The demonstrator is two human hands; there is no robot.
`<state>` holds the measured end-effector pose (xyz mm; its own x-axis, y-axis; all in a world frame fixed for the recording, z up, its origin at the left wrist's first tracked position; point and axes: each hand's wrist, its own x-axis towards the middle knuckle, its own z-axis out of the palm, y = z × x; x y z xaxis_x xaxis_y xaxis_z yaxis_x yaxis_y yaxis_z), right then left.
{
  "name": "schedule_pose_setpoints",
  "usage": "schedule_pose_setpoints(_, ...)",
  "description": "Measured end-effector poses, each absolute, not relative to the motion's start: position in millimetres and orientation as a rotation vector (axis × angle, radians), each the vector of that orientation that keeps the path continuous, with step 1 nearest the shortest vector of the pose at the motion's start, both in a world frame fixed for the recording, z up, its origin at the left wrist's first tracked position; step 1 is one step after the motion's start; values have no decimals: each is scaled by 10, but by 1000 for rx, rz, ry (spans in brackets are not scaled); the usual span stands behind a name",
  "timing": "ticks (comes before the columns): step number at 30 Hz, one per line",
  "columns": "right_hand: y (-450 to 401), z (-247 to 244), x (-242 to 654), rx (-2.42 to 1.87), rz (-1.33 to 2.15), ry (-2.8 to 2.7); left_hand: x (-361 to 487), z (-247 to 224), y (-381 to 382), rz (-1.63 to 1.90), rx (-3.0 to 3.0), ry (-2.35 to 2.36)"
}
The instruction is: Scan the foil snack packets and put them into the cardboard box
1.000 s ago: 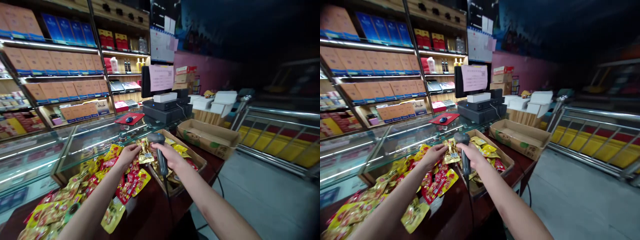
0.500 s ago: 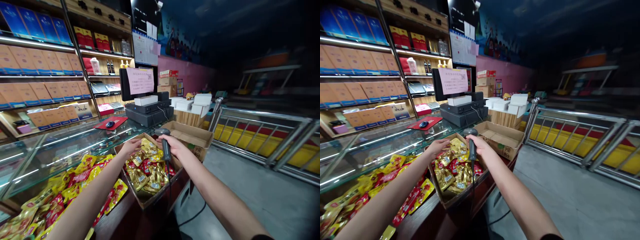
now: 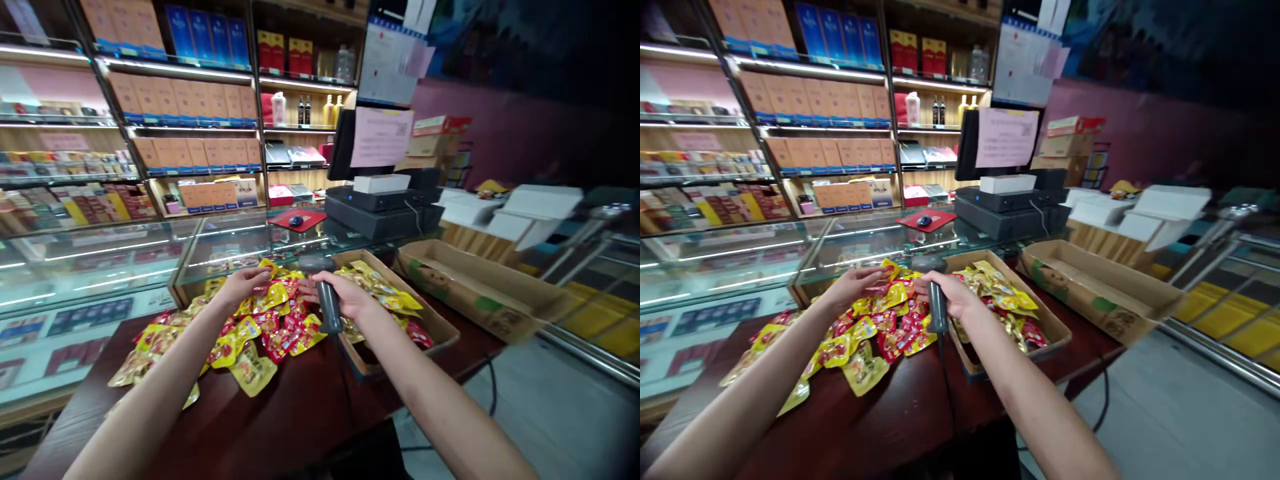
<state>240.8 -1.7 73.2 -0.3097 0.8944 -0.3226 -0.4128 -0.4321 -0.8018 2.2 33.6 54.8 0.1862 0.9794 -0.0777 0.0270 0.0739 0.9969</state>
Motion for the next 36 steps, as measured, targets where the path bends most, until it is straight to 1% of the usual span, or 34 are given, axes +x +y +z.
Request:
schedule_pose_setpoints(5, 24, 484, 1740, -1059, 1935, -793, -583, 376, 112, 1045, 1275, 1240)
schedule_pose_setpoints(10, 8, 191, 1338, -1142, 1972, -788, -812, 103, -33, 1005, 1430, 1393)
schedule_pose_setpoints(15, -30, -54, 1241, -1168, 1804, -811, -822, -96, -12, 851, 1680, 1518)
schedule_pose_setpoints(23, -66, -296, 1186, -1211, 1696, -840, -808, -205, 109, 611, 1912, 1673)
schedule_pose_setpoints(29, -91, -304, 1127, -1284, 1633, -972, -857, -264, 155, 516, 1887, 1557)
schedule_pose_setpoints(33, -95, -278, 1144, -1323, 1672, -1063, -842, -267, 168, 640, 1856, 1400)
schedule_pose_setpoints(36, -99, -240, 1157, -1284, 1613, -1123, -764, -275, 171, 739, 1863, 1304)
